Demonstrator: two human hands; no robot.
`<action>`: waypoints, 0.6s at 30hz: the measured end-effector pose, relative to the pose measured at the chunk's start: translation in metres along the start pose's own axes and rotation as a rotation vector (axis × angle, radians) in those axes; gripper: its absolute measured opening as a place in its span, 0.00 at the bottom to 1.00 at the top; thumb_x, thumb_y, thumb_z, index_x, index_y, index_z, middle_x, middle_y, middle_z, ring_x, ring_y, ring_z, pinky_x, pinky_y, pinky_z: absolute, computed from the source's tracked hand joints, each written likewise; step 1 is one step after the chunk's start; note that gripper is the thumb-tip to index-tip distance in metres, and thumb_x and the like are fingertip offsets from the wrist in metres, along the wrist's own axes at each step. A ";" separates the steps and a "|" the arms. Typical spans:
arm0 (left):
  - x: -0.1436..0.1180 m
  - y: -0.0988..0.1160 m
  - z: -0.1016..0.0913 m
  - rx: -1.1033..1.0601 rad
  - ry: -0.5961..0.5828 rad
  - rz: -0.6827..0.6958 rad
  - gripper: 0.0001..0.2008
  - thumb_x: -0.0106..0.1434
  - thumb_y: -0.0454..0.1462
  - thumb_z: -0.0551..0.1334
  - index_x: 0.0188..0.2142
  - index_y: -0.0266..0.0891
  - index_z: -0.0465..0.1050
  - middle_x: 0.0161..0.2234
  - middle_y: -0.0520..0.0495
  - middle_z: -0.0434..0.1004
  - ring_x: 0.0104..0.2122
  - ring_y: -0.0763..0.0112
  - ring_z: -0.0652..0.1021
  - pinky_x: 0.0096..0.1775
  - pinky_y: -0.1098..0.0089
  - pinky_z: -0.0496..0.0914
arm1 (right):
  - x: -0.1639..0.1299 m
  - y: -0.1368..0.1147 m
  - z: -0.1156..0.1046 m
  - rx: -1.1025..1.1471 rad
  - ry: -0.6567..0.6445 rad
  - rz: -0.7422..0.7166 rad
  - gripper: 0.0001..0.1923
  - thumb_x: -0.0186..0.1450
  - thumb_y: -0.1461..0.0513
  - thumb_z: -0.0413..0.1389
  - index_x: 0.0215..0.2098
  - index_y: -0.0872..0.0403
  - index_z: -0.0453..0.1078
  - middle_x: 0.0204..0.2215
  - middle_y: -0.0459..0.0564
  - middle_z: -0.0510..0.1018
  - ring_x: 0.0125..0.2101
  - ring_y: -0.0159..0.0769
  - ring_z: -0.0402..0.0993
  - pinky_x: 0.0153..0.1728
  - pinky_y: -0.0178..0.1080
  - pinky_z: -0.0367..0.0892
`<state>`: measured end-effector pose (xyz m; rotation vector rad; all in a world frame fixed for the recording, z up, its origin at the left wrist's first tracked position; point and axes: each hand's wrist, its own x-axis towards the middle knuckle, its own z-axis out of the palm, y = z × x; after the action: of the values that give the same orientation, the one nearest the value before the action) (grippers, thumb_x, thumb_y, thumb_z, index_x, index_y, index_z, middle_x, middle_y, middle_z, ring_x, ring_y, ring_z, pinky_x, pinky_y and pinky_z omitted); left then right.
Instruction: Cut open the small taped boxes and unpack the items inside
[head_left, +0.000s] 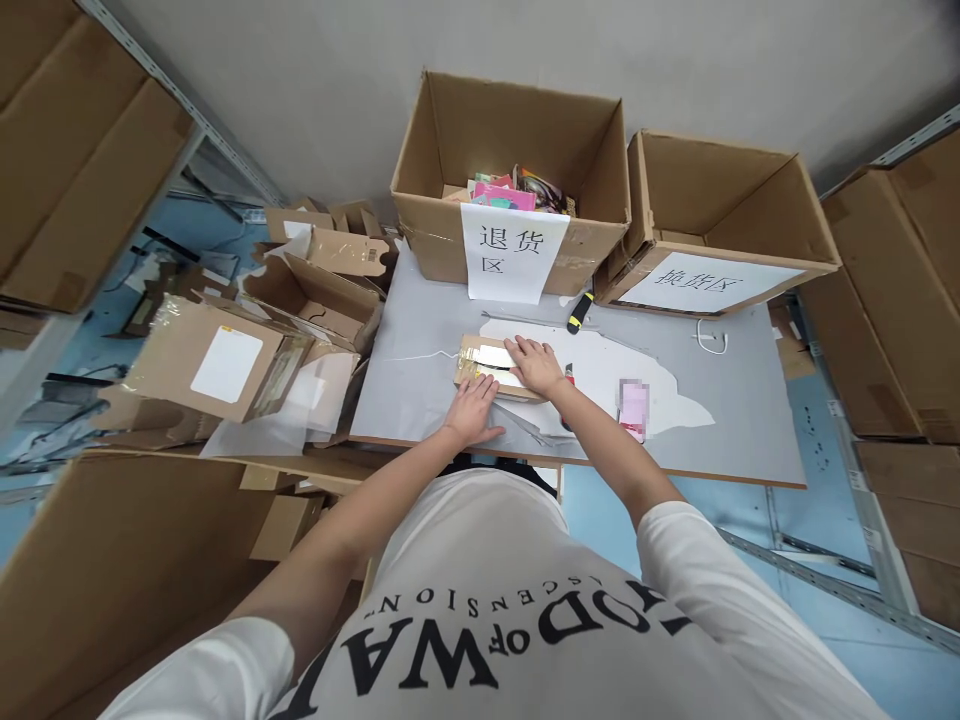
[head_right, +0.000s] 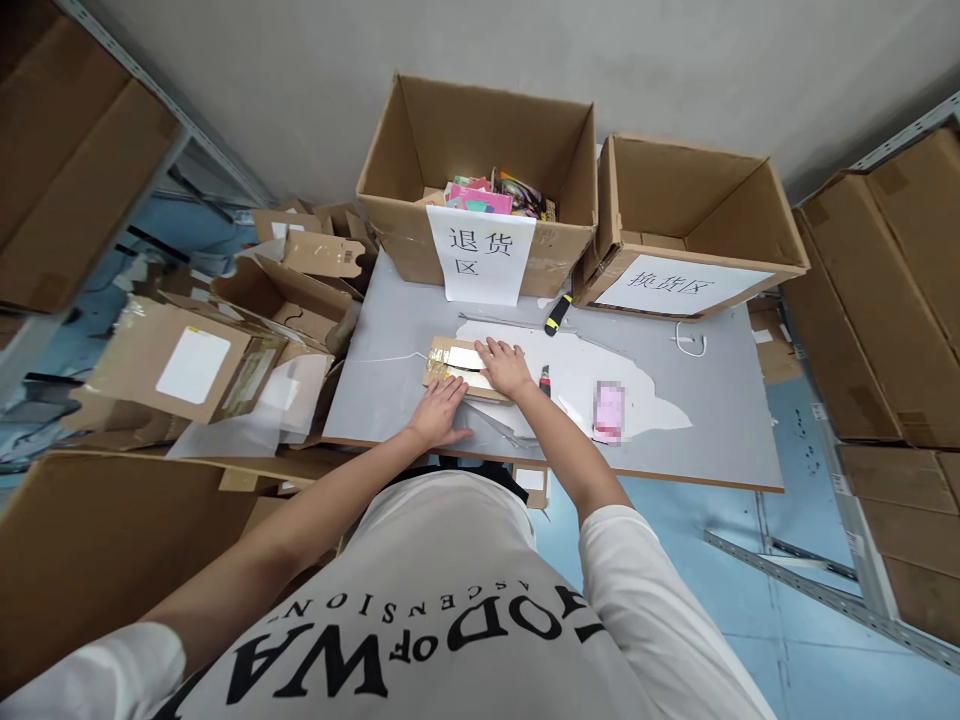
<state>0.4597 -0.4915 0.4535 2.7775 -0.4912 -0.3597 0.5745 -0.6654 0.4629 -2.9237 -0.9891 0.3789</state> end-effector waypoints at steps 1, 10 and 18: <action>0.000 -0.001 0.000 0.001 0.003 0.009 0.48 0.51 0.54 0.63 0.65 0.32 0.50 0.65 0.36 0.52 0.65 0.51 0.52 0.63 0.53 0.41 | 0.000 -0.002 0.000 -0.017 0.011 -0.009 0.31 0.69 0.58 0.44 0.67 0.55 0.45 0.66 0.62 0.50 0.61 0.55 0.52 0.57 0.59 0.48; -0.004 -0.007 0.003 0.009 0.008 0.063 0.49 0.52 0.52 0.62 0.66 0.33 0.45 0.67 0.36 0.45 0.66 0.52 0.48 0.63 0.53 0.43 | 0.003 -0.002 -0.004 -0.118 -0.074 -0.160 0.28 0.67 0.70 0.35 0.64 0.67 0.49 0.64 0.69 0.52 0.62 0.56 0.51 0.56 0.58 0.52; -0.011 -0.007 0.009 0.012 0.004 0.073 0.50 0.52 0.53 0.62 0.66 0.31 0.43 0.67 0.35 0.44 0.66 0.52 0.47 0.63 0.53 0.43 | 0.027 0.024 -0.045 0.032 -0.190 -0.048 0.20 0.69 0.62 0.40 0.55 0.59 0.62 0.44 0.62 0.77 0.43 0.48 0.73 0.43 0.44 0.64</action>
<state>0.4496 -0.4837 0.4452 2.7623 -0.5940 -0.3349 0.6200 -0.6667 0.4979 -2.8711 -1.0609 0.6750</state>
